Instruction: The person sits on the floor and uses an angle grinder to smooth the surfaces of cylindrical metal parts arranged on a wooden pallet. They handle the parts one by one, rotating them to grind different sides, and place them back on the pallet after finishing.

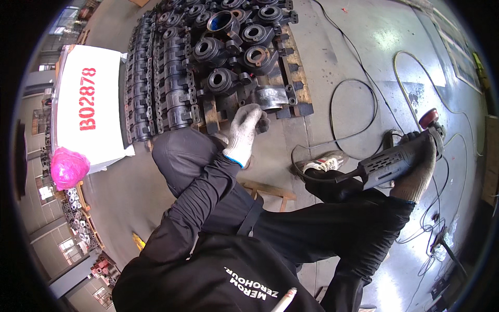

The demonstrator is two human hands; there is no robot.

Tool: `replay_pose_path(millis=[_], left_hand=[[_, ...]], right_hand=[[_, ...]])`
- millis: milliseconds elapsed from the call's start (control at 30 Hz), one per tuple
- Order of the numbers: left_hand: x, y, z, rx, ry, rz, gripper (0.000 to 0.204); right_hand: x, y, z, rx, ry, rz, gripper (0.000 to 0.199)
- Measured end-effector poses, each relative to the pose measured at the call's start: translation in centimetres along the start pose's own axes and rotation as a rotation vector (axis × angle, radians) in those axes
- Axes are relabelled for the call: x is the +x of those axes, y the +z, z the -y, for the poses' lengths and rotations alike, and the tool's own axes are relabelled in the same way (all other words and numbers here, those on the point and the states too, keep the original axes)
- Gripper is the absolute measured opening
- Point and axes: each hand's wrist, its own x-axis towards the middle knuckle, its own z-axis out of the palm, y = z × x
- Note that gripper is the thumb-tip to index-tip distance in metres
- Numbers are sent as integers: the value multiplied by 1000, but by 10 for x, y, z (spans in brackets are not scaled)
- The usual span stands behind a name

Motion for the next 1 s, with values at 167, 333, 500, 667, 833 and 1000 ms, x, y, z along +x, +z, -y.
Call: replay_pose_path(millis=[167,333,500,667,833,1000], left_hand=[[6,-9,5,81,23,-16,26],[44,-30,7,588,115,-43,60],[61,7,-36,1621,169,180,97],[94,-6,-27,1936,152,384,116],[115,3,-18,1996,143,434,116],[126,12,-15,2100,182,443,105]], right_hand=[[-6,13,5,62,-6,12,47],[2,38,-4,144,52,-5,45],[6,56,-13,155,78,-15,46],[-7,77,-16,117,145,-84,43],[-9,79,-17,102,191,-87,43],[-5,80,-15,108,220,-67,45]])
